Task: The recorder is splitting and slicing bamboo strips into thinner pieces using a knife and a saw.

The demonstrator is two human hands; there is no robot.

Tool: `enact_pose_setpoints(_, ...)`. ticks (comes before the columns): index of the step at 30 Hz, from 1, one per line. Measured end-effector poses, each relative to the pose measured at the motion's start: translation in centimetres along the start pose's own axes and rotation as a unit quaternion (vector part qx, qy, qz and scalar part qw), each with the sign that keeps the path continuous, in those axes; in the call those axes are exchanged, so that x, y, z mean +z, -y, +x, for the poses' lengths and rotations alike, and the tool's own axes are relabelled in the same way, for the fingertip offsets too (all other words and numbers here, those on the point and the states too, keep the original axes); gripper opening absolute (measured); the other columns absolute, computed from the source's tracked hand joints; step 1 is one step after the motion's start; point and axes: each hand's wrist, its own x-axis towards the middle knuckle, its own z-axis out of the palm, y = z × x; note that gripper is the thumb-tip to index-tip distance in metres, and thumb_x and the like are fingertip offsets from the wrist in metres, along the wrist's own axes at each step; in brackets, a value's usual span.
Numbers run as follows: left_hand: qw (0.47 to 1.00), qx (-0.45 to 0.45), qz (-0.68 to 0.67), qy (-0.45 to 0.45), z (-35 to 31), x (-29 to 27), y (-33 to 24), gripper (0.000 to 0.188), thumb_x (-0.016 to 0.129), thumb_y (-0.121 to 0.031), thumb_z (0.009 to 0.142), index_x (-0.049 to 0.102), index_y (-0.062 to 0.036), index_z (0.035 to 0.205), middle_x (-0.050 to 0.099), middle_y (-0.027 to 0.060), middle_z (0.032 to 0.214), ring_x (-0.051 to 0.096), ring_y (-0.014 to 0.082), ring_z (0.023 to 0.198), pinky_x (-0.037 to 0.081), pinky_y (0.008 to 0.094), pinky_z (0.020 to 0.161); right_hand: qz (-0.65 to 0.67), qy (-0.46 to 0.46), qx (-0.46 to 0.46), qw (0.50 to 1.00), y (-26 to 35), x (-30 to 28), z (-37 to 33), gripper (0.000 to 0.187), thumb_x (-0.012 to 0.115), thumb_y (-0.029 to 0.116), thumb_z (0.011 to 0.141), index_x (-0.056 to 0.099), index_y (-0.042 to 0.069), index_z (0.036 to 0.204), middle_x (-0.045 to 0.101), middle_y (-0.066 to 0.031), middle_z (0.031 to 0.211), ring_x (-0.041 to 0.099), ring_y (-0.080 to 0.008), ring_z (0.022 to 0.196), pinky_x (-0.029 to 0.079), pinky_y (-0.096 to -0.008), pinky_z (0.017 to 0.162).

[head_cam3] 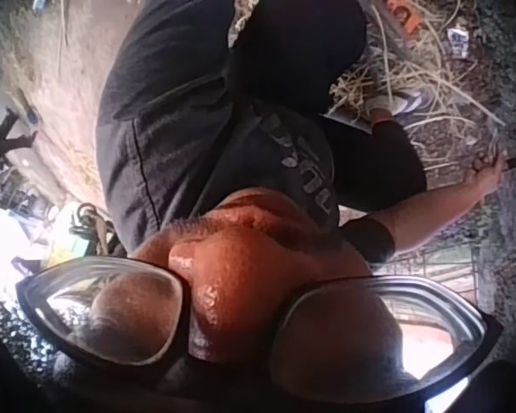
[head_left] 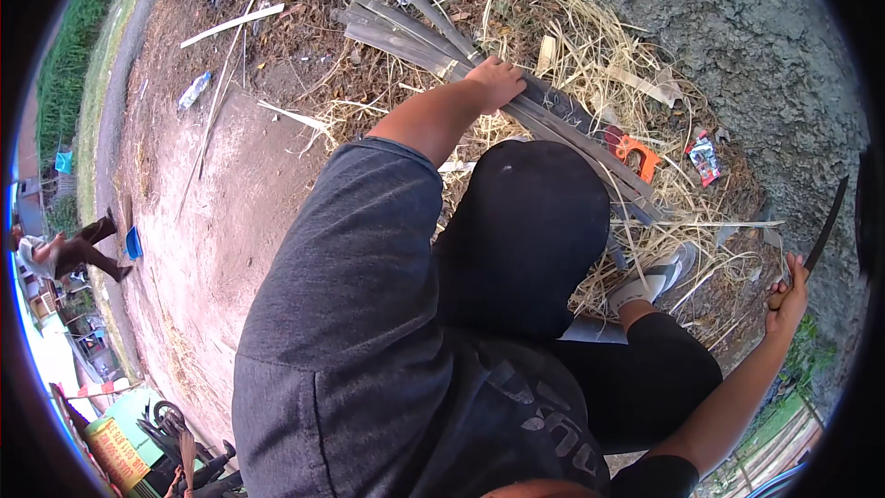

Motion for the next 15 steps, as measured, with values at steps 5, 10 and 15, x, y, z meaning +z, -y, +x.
enact_pose_setpoints(5,0.999,-0.032,0.021,-0.011,-0.5,0.7,0.5,0.053,0.072,-0.019,0.077,0.052,-0.0157,0.126,0.051,0.0074,0.123,0.051,0.0262,0.119,0.039,0.0436,0.097,0.005,0.003,0.023,1.0,0.1,0.1,0.0,0.042,0.066,0.033,0.093,0.057,0.008,0.125,0.062,-0.0031,0.122,0.043,-0.0029,0.059,0.041,-0.0185,0.054)
enact_pose_setpoints(10,0.994,-0.105,0.029,-0.011,-1.3,1.3,1.4,0.05,0.069,-0.017,0.08,0.052,-0.0159,0.127,0.051,0.0081,0.127,0.051,0.0262,0.12,0.038,0.0449,0.1,0.002,-0.004,0.014,1.0,0.2,0.6,-0.4,0.036,0.067,0.035,0.091,0.064,0.005,0.111,0.063,-0.0012,0.109,0.041,-0.0027,0.059,0.04,-0.0195,0.056)
enact_pose_setpoints(15,0.993,-0.078,0.0,0.087,-0.7,0.2,2.5,0.048,0.065,-0.019,0.084,0.051,-0.0146,0.13,0.055,0.0096,0.127,0.051,0.0263,0.121,0.039,0.0455,0.1,0.02,-0.003,-0.001,1.0,0.5,0.9,-0.8,0.034,0.068,0.033,0.09,0.064,0.005,0.108,0.064,-0.0024,0.109,0.042,-0.0036,0.059,0.04,-0.0207,0.055)
